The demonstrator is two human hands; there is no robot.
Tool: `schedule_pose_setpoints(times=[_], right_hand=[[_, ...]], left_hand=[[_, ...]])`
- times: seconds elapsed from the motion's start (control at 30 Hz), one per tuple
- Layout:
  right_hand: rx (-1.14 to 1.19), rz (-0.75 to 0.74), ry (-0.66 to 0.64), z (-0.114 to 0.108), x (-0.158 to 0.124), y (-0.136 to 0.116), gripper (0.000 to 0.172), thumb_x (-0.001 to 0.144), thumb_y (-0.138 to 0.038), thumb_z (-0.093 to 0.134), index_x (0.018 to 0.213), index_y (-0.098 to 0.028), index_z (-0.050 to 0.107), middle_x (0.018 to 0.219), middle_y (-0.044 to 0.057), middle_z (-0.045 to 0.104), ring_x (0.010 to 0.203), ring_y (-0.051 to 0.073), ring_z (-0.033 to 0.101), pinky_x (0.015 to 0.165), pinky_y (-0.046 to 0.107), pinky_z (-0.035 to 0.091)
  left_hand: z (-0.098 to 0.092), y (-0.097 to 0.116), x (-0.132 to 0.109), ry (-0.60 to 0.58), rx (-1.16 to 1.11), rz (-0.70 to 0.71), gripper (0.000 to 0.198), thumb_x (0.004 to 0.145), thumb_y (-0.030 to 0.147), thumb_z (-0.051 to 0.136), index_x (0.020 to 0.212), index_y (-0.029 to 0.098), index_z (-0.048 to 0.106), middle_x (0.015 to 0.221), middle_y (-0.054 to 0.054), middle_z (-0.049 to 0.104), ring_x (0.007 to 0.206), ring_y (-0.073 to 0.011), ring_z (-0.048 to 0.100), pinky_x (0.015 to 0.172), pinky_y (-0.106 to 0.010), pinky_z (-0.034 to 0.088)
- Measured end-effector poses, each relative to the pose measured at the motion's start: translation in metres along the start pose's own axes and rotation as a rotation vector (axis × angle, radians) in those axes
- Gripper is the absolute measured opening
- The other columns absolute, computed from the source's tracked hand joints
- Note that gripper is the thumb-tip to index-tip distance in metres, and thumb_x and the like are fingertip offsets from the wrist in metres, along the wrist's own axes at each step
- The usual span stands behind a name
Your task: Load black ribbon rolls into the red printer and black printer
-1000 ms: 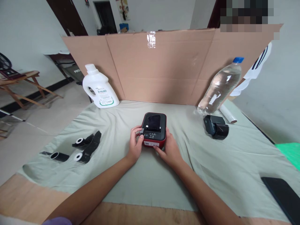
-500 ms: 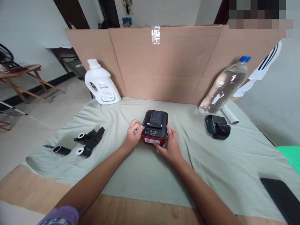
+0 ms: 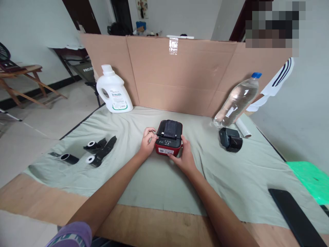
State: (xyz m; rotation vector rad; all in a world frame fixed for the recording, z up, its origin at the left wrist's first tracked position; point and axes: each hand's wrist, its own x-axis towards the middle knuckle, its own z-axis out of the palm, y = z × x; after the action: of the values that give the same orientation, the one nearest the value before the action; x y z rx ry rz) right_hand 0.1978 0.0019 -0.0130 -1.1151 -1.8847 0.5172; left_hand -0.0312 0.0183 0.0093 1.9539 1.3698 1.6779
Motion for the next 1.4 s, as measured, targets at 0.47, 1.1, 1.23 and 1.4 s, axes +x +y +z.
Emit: schedule_pose_setpoints(times=[0.47, 1.1, 1.23, 1.4], right_hand=[[-0.022, -0.041, -0.009, -0.001, 0.001, -0.004, 0.107, 0.081, -0.05, 0.079, 0.164, -0.024, 0.015, 0.153, 0.02, 0.042, 0.14, 0.039, 0.047, 0.11, 0.058, 0.047], [0.109, -0.08, 0.022, -0.018, 0.0, -0.007, 0.066, 0.1, -0.05, 0.049, 0.16, -0.027, 0.035, 0.151, 0.015, 0.048, 0.124, 0.03, 0.058, 0.096, 0.048, 0.055], [0.045, -0.033, 0.085, -0.036, 0.033, -0.023, 0.037, 0.1, -0.041, 0.048, 0.125, -0.025, 0.069, 0.123, 0.01, 0.072, 0.107, 0.028, 0.067, 0.089, 0.044, 0.056], [-0.471, 0.01, -0.458, -0.032, 0.114, -0.053, 0.036, 0.097, -0.015, 0.044, 0.112, -0.021, 0.077, 0.112, 0.008, 0.078, 0.103, 0.025, 0.072, 0.091, 0.037, 0.053]], left_hand=[[-0.012, 0.012, 0.01, -0.154, 0.131, 0.087, 0.037, 0.104, 0.039, 0.043, 0.118, 0.025, 0.074, 0.143, -0.008, 0.061, 0.13, -0.0278, 0.046, 0.115, -0.048, 0.038], [-0.021, 0.026, 0.012, -0.258, 0.043, 0.217, 0.03, 0.082, 0.016, 0.047, 0.078, 0.028, 0.075, 0.097, -0.002, 0.078, 0.106, -0.0272, 0.061, 0.107, -0.051, 0.035], [-0.021, 0.024, 0.013, -0.275, 0.018, 0.204, 0.029, 0.084, 0.017, 0.047, 0.072, 0.027, 0.072, 0.091, -0.001, 0.079, 0.104, -0.0269, 0.063, 0.107, -0.051, 0.034], [-0.028, 0.026, 0.014, -0.178, 0.015, 0.216, 0.028, 0.085, 0.017, 0.048, 0.091, 0.026, 0.074, 0.094, -0.003, 0.078, 0.099, -0.0259, 0.065, 0.1, -0.047, 0.041]])
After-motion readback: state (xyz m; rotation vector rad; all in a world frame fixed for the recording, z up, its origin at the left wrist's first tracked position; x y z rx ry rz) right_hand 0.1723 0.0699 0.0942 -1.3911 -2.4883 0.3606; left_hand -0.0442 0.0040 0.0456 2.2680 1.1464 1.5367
